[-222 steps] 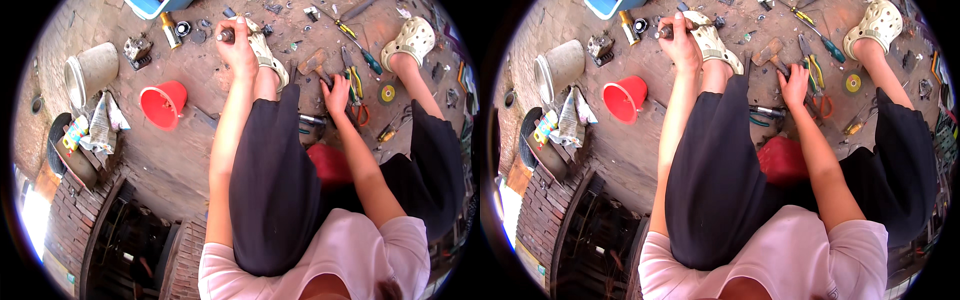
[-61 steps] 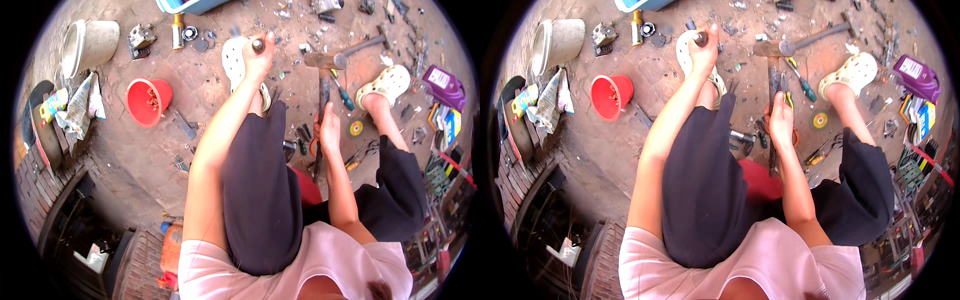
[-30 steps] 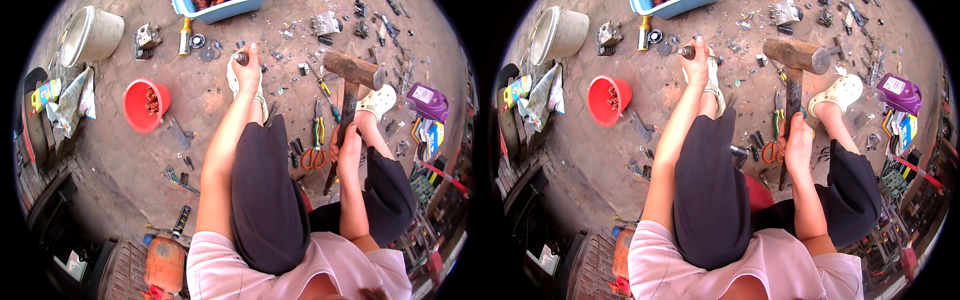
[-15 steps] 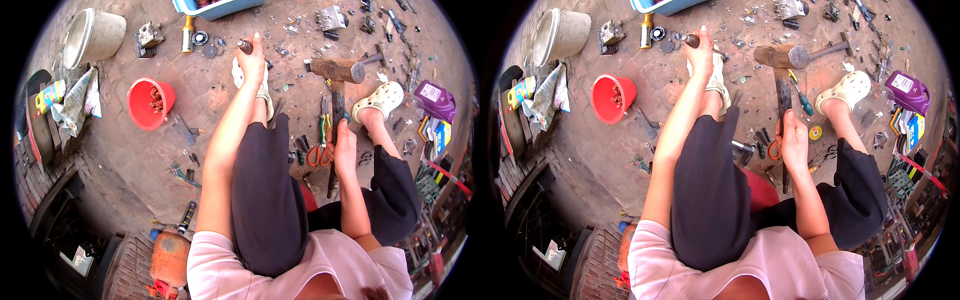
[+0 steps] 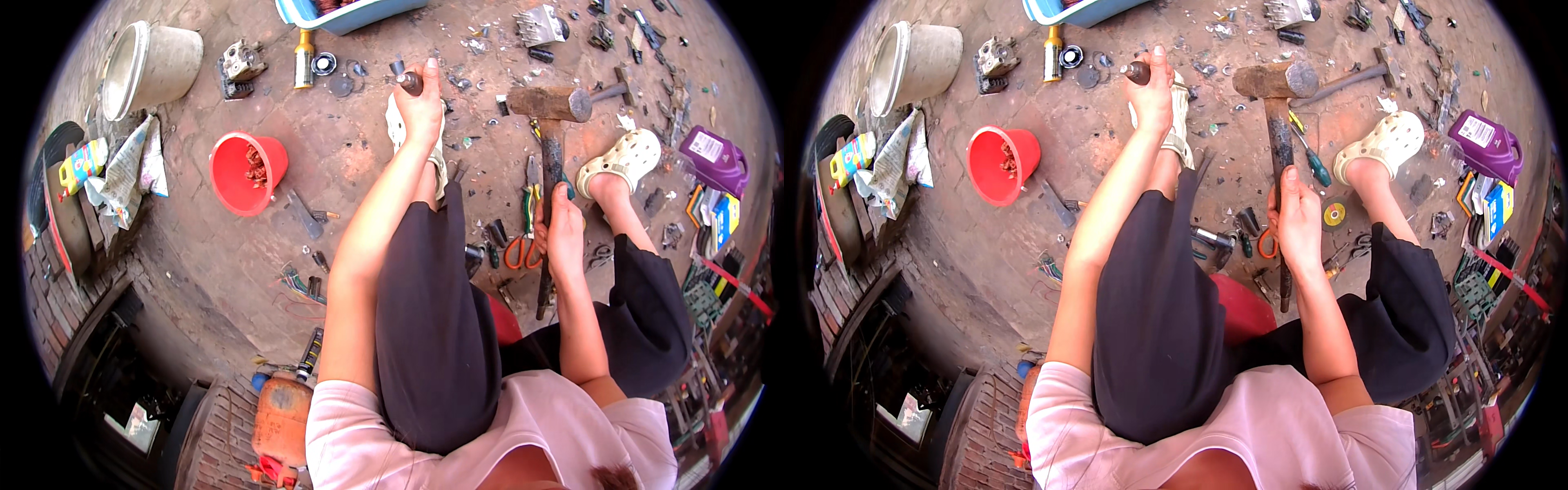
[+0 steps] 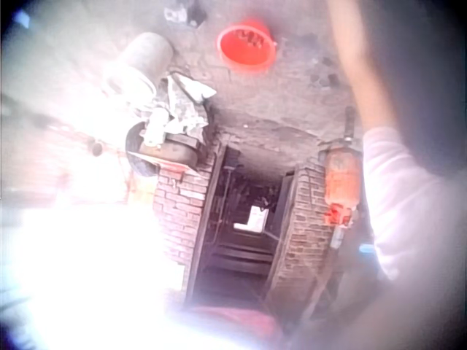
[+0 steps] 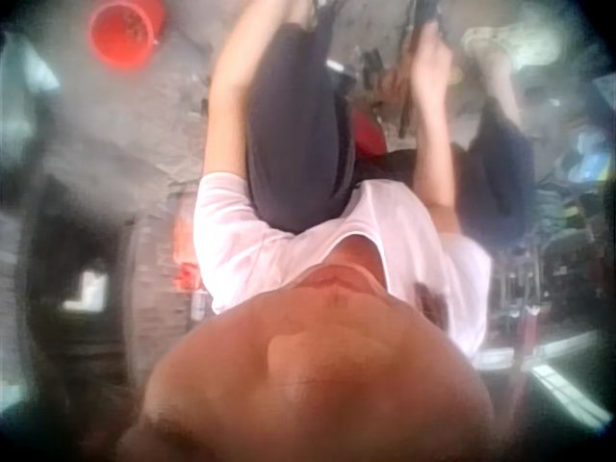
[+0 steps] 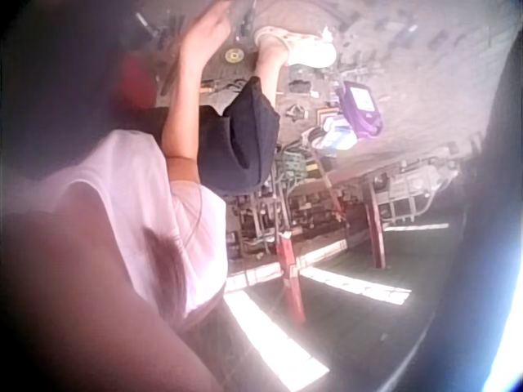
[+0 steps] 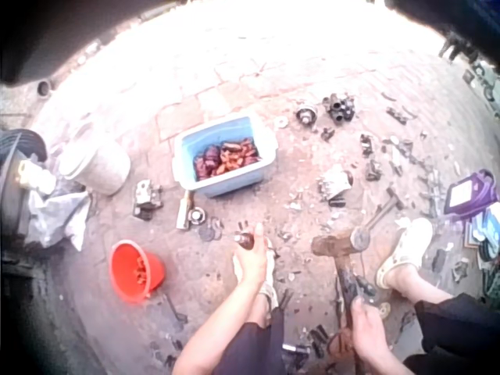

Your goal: The person sits on the ground and repeatedly hammers a small metal part held in their left hand. They pause to inspect the part and reposition it before continuing to strike it with a hammer.

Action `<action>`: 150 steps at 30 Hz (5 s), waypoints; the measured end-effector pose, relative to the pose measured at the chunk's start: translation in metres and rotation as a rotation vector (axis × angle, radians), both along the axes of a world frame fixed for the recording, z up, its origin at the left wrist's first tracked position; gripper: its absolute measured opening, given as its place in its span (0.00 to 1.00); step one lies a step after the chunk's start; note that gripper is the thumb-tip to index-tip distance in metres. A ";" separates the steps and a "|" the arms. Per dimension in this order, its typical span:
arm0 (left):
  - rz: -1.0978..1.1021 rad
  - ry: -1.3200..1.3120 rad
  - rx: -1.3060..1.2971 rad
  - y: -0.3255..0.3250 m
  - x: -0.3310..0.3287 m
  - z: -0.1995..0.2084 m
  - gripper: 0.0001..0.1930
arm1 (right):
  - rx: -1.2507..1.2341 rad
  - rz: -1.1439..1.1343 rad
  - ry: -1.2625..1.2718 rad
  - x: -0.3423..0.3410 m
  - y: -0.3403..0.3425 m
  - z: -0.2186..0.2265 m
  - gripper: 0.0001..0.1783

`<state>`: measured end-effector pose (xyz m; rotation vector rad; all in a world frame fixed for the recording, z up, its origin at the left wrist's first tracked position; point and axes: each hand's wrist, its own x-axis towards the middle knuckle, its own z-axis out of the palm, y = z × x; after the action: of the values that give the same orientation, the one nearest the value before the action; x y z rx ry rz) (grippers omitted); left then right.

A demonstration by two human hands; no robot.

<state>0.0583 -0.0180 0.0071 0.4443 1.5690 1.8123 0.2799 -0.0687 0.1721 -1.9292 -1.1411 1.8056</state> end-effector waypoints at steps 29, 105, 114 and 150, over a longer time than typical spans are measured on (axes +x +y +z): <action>-0.077 0.152 -0.106 0.001 0.030 0.020 0.19 | 0.222 0.076 0.034 -0.019 0.022 0.046 0.31; -0.133 0.664 -0.248 -0.070 -0.006 0.066 0.17 | -0.503 -0.400 0.397 -0.105 0.046 -0.218 0.17; -0.315 0.637 -0.346 -0.067 0.004 0.072 0.14 | -0.625 -0.673 0.647 -0.116 0.044 -0.232 0.09; -0.239 0.577 -0.185 -0.072 0.000 0.061 0.15 | 0.103 -0.091 0.022 -0.114 0.011 -0.235 0.14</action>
<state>0.0586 -0.0897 0.0680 1.0862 1.9396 1.4068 0.1661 -0.0577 -0.0631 -1.8668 -1.0981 1.6831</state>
